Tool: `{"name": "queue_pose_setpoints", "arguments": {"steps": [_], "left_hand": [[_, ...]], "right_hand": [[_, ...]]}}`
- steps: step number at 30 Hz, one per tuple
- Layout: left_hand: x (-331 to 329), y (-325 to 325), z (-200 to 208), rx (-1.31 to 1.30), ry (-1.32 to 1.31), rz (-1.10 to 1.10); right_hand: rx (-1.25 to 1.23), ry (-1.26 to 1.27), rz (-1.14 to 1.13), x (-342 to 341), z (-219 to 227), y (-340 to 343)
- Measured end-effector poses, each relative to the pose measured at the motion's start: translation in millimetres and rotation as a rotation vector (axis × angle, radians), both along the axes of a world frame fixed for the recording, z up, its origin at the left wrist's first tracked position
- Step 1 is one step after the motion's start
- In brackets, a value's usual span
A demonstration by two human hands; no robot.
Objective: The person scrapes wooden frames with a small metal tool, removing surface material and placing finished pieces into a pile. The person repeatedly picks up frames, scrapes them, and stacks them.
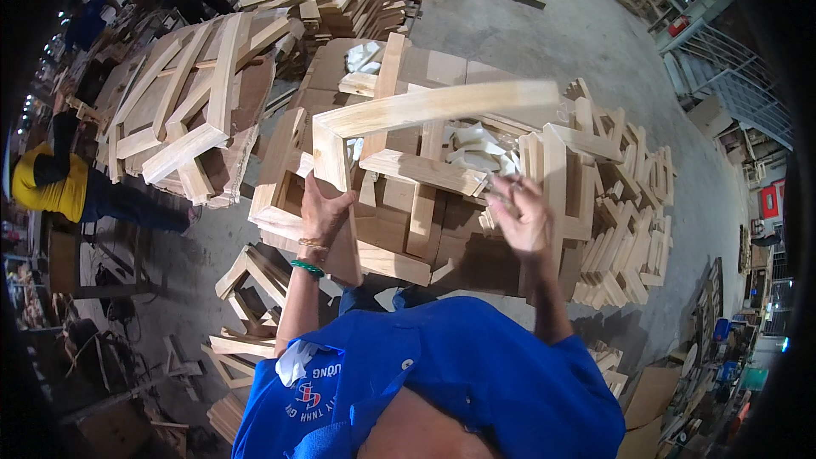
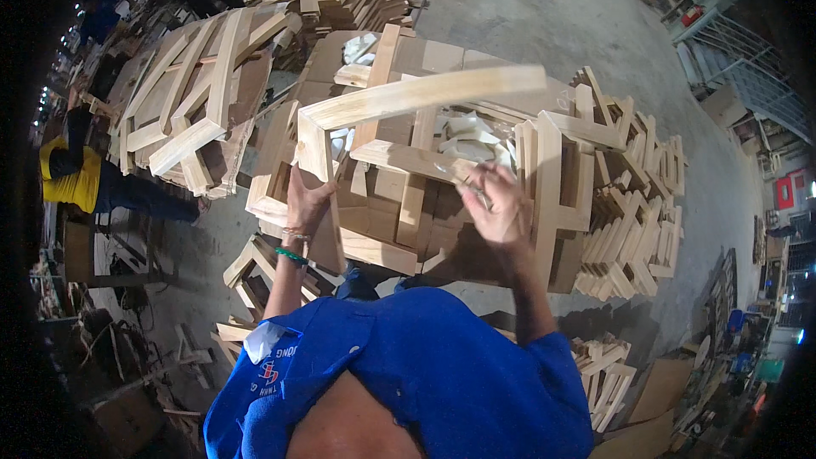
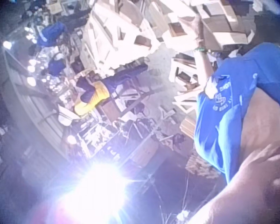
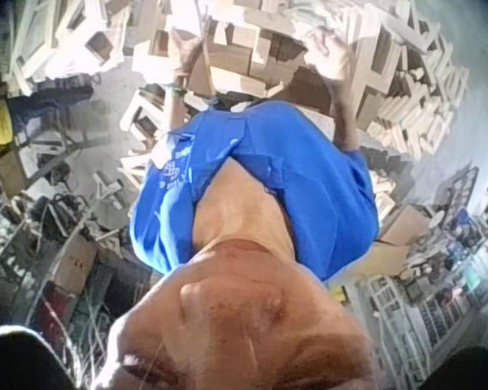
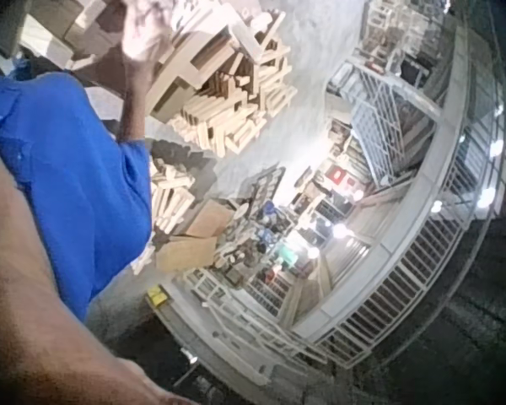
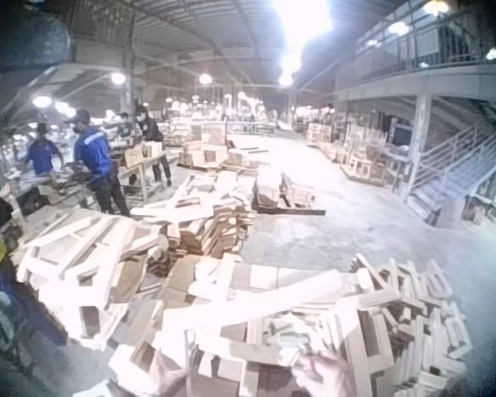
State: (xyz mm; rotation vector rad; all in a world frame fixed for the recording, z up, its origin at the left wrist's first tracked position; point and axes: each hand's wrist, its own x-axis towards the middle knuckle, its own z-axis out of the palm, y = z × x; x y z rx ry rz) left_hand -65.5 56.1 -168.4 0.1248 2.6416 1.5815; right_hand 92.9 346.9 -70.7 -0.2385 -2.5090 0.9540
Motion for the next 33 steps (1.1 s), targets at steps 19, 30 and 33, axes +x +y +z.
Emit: {"name": "queue_pose_setpoints", "arguments": {"steps": [19, 30, 33], "left_hand": [[10, -44, 123, -0.027, 0.366, -0.024], [56, -106, 68, 0.269, -0.263, -0.132], [53, -112, 65, 0.256, -0.288, -0.131]], "right_hand": [[-0.266, -0.459, -0.107, -78, -103, -20], [-0.272, -0.512, -0.458, -159, -167, -26], [-0.122, -0.341, -0.536, -161, -175, -23]]}}
